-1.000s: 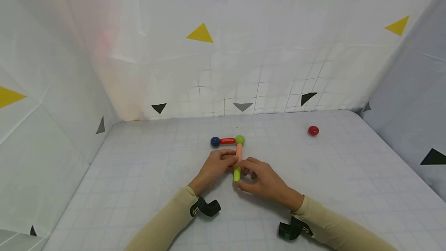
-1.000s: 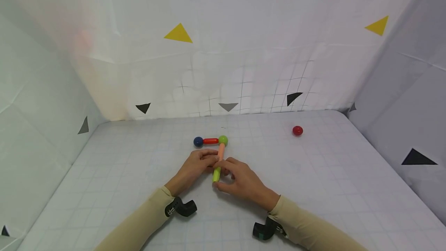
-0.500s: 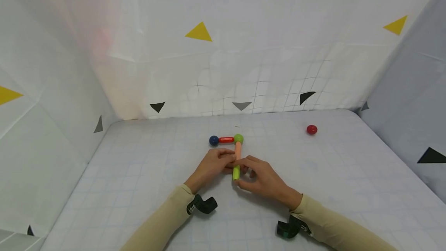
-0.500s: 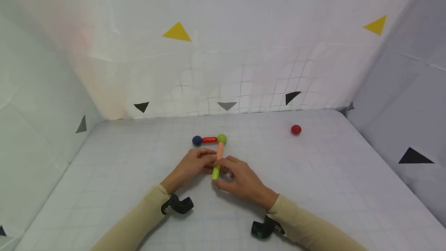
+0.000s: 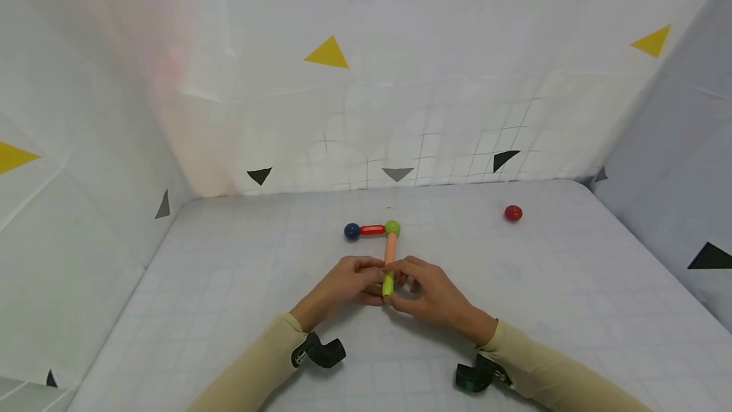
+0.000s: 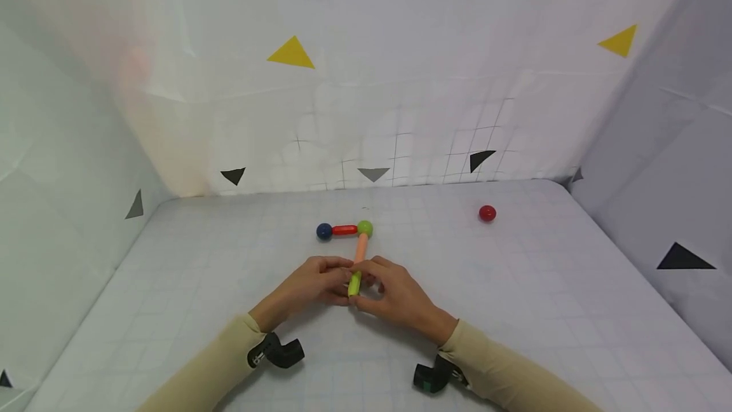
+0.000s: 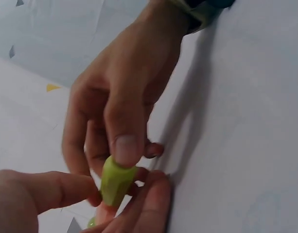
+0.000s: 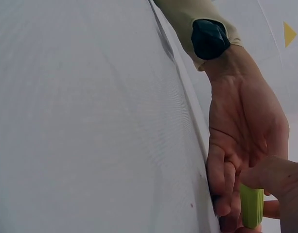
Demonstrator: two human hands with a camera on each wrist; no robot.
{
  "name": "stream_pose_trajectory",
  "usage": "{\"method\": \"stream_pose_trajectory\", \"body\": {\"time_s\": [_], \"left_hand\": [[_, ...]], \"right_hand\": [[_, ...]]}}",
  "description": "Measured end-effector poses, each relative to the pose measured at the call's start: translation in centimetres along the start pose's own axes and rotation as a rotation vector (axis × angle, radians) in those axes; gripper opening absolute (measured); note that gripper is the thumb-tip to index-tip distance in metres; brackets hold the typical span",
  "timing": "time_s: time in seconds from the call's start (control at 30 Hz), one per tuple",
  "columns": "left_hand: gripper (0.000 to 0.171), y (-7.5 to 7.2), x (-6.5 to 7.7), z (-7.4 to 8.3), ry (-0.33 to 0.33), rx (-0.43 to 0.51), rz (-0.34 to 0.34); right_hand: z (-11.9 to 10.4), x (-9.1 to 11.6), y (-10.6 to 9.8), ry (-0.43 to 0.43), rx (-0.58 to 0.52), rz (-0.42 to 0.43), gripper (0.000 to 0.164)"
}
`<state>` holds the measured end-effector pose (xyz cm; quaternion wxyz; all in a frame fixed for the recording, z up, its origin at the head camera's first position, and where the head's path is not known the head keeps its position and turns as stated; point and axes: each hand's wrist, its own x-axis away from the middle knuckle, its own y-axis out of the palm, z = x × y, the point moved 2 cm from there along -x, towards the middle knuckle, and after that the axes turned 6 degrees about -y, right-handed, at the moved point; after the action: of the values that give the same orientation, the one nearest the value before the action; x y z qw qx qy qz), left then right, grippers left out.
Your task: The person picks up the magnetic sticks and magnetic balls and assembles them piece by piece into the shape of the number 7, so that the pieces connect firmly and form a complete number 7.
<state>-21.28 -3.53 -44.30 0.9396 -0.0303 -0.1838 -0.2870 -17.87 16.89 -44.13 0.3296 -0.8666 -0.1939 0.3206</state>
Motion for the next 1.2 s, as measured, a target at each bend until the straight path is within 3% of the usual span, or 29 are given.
{"method": "stream_pose_trajectory", "body": {"time_s": [0.23,0.43,0.7,0.97,1.2], "left_hand": [[0.063,0.7,0.6,-0.8,0.047,-0.020,0.017],[0.060,0.7,0.7,-0.7,0.058,-0.069,0.046],[0.057,0.7,0.3,-1.1,0.055,-0.034,0.035],[0.053,1.0,0.1,-1.4,0.066,0.038,0.018],[0.065,0.8,0.4,-1.3,0.062,-0.032,0.063]], "right_hand": [[0.2,0.0,0.1,-0.009,0.002,0.008,0.048],[0.2,0.0,0.2,-0.025,0.007,0.007,0.050],[-0.1,0.1,-0.1,-0.024,0.009,-0.014,0.050],[-0.4,0.0,-1.0,0.073,0.024,-0.032,0.054],[-0.1,-0.2,-1.2,0.087,0.042,-0.020,0.055]]}}
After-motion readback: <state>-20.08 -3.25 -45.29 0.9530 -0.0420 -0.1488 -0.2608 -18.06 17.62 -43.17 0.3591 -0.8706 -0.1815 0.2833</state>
